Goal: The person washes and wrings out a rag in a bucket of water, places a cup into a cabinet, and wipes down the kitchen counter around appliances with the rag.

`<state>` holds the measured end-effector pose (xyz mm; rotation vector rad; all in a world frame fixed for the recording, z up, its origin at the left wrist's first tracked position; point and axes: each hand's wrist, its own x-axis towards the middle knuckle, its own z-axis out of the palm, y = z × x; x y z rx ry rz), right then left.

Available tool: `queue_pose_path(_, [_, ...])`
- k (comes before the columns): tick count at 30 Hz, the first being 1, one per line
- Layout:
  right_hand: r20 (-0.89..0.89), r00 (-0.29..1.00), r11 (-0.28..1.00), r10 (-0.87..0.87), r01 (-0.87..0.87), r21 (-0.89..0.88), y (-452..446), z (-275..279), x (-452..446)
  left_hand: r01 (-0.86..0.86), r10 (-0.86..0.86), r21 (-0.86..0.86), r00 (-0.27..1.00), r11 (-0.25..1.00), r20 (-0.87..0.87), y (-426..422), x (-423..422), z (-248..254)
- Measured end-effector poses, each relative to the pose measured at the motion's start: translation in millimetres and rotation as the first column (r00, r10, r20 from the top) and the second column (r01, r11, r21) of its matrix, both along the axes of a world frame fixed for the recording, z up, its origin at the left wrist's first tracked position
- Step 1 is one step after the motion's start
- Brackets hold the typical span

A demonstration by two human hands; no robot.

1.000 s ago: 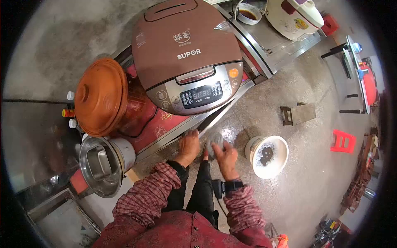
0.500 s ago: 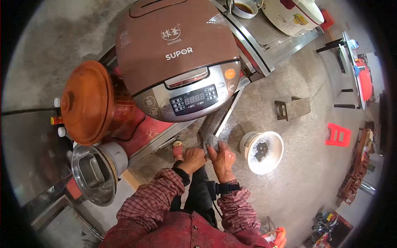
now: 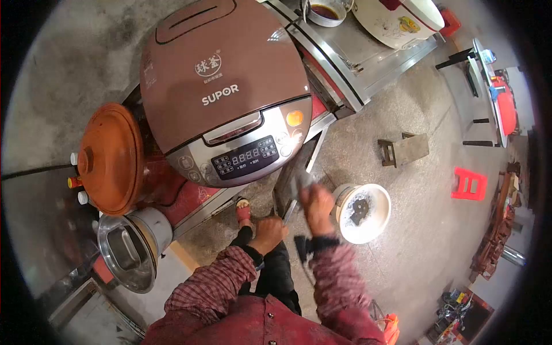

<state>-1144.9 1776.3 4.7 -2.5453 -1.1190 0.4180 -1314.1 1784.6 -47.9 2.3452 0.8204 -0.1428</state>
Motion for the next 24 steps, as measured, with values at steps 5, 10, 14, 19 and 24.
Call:
queue_pose_path(5, [0.018,0.998,0.998,0.065,-0.065,-0.011,-10.6,-2.7,-6.4,-0.128,0.127,-0.168,0.992,0.977,-0.017,1.8,1.0,8.4])
queue_pose_path(10, [0.1,0.995,0.998,-0.02,0.014,0.059,57.6,2.4,64.0,-0.119,0.1,-0.205,0.99,0.972,-0.099,-1.2,3.5,14.2])
queue_pose_path(14, [-0.014,0.999,0.992,0.038,-0.039,-0.117,3.0,-9.7,15.0,-0.12,0.103,-0.119,0.985,0.986,-0.136,4.4,12.4,20.9])
queue_pose_path(19, [0.005,0.992,0.991,0.129,-0.129,0.023,-31.3,-9.2,-13.9,-0.08,0.068,-0.167,0.995,0.983,-0.075,4.3,5.6,23.5])
queue_pose_path(24, [0.087,0.995,0.998,-0.05,0.045,0.051,56.1,-12.2,74.6,-0.138,0.121,-0.171,0.987,0.976,-0.106,-4.3,5.0,8.7])
